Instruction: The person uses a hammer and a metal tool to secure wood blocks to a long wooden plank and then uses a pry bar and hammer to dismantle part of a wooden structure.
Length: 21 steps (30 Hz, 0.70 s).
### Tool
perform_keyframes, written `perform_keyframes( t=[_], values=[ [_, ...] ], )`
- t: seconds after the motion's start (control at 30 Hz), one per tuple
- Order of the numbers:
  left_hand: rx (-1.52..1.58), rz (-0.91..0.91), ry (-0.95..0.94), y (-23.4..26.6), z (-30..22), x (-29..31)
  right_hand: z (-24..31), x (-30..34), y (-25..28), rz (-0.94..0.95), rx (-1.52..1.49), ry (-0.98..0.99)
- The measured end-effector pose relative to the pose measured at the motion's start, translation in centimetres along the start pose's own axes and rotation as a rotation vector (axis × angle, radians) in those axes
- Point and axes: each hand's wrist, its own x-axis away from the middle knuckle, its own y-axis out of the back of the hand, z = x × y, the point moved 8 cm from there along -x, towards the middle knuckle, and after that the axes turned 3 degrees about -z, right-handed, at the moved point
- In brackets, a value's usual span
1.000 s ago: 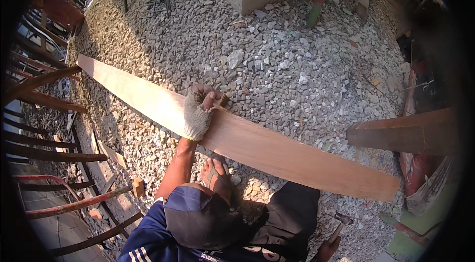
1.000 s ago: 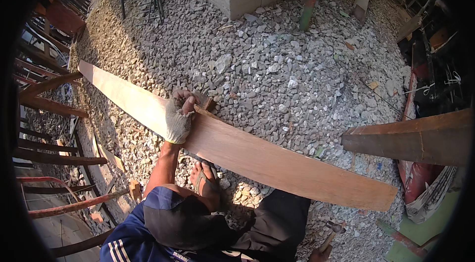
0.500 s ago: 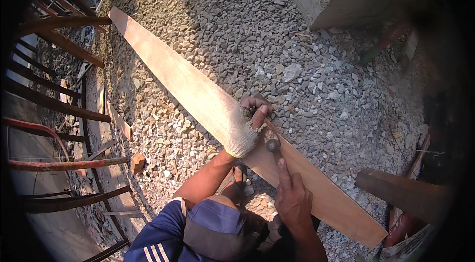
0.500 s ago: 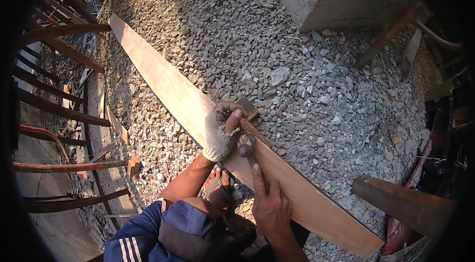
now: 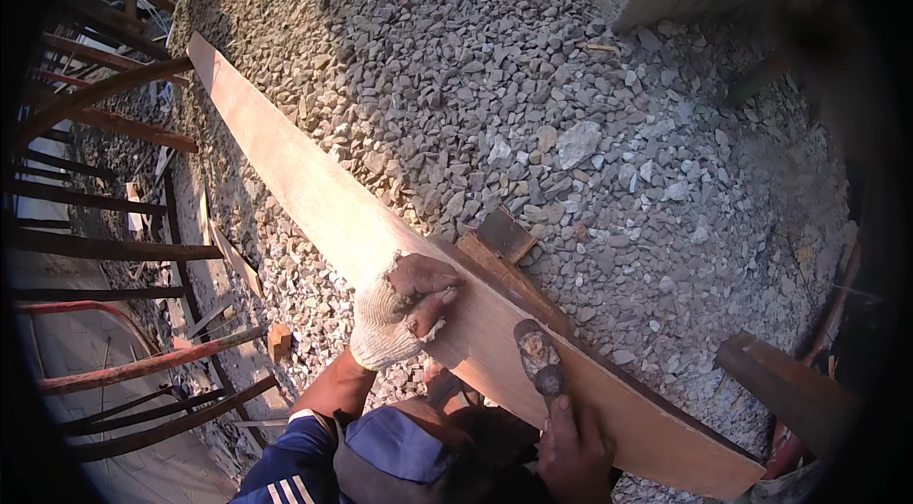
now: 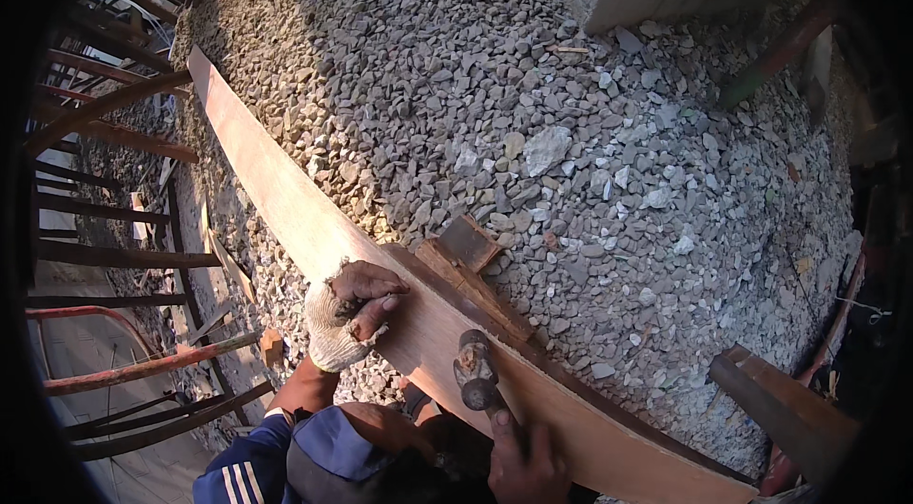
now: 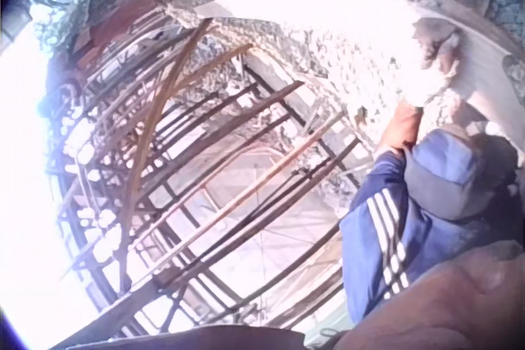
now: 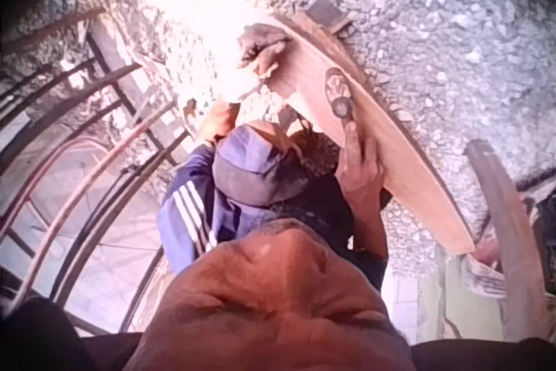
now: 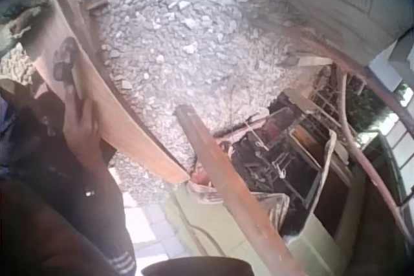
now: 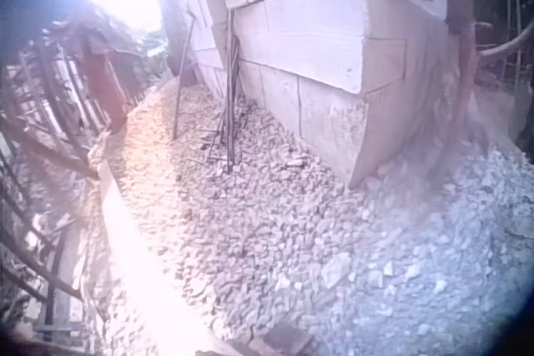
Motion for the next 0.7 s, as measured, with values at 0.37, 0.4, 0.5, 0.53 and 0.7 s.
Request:
perform_keyframes(
  t=[0.37,0.4,0.5,0.53,0.7],
  values=[
    [-0.181,0.080,-0.221,0.5,-0.4,0.4,-0.7,-0.2,0.5,-0.076,-0.078,0.017],
    [-0.181,0.089,-0.207,0.6,-0.2,0.4,-0.6,-0.3,0.6,-0.071,-0.085,0.017],
    [-0.172,0.108,-0.239,0.3,-0.4,0.1,-0.7,-0.2,0.0,-0.171,-0.070,0.057],
    [-0.200,0.154,-0.258,0.1,-0.9,-0.2,-0.8,0.0,-0.1,-0.225,-0.057,0.075],
    [-0.080,0.251,-0.083,0.3,0.3,-1.0,-1.8,-2.3,-0.4,-0.144,-0.250,-0.022]
  ],
)
